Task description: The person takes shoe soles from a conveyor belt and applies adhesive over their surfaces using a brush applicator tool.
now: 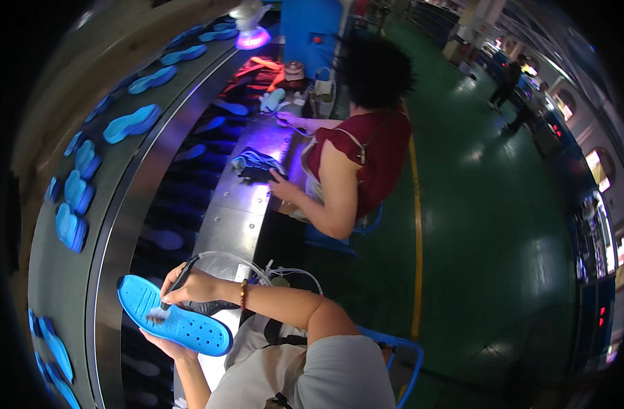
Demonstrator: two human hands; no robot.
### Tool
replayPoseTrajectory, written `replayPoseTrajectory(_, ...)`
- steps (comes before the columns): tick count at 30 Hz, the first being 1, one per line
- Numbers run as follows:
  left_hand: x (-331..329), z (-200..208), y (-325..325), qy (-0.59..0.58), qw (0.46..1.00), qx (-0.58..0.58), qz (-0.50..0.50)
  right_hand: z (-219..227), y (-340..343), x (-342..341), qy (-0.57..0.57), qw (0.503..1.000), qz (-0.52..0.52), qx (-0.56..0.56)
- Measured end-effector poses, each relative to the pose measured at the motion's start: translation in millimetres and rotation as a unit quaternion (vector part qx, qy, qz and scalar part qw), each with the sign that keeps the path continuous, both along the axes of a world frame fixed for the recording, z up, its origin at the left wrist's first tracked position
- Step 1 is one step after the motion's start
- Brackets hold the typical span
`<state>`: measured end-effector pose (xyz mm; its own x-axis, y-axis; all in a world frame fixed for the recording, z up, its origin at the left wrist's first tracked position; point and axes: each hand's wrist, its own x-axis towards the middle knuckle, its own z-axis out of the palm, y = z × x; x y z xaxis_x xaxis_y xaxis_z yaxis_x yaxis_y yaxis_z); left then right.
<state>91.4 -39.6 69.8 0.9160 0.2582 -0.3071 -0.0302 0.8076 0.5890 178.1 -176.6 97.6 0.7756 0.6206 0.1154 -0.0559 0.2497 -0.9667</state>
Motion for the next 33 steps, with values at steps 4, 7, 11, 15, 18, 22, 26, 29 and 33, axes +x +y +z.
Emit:
replayPoseTrajectory(4,12.8,24.9,-16.7,0.024,0.999,0.03,0.01,-4.4,-5.0,0.4,-0.014,0.998,-0.065,0.01)
replayPoseTrajectory(7,12.3,19.6,-12.6,0.02,0.999,0.042,-0.004,-3.4,-6.6,4.0,-0.016,0.999,-0.051,0.0)
replayPoseTrajectory(11,11.9,10.4,-13.4,0.036,0.999,0.006,0.016,9.8,-10.6,3.7,-0.11,0.993,0.03,-0.015)
replayPoseTrajectory(15,13.1,-11.2,1.0,-0.048,0.998,0.042,0.028,15.6,-8.2,17.1,0.058,0.993,0.066,0.077)
replayPoseTrajectory(18,21.3,-0.3,3.7,-0.016,0.998,0.047,0.034,5.7,6.0,26.9,-0.04,0.999,0.028,0.011)
replayPoseTrajectory(22,-14.8,15.7,14.3,0.016,0.983,0.019,0.18,29.6,21.5,2.3,-0.079,0.975,0.198,0.066)
replayPoseTrajectory(26,-7.3,-5.9,18.1,-0.242,0.957,-0.107,-0.12,3.4,23.0,19.7,-0.131,0.986,0.094,0.036)
replayPoseTrajectory(29,-0.3,-3.9,13.2,-0.187,0.972,-0.139,-0.019,15.4,8.5,14.4,-0.162,0.968,0.194,-0.003)
replayPoseTrajectory(33,4.9,13.9,12.6,-0.129,0.985,-0.074,0.093,26.6,12.1,20.3,-0.055,0.984,0.167,0.013)
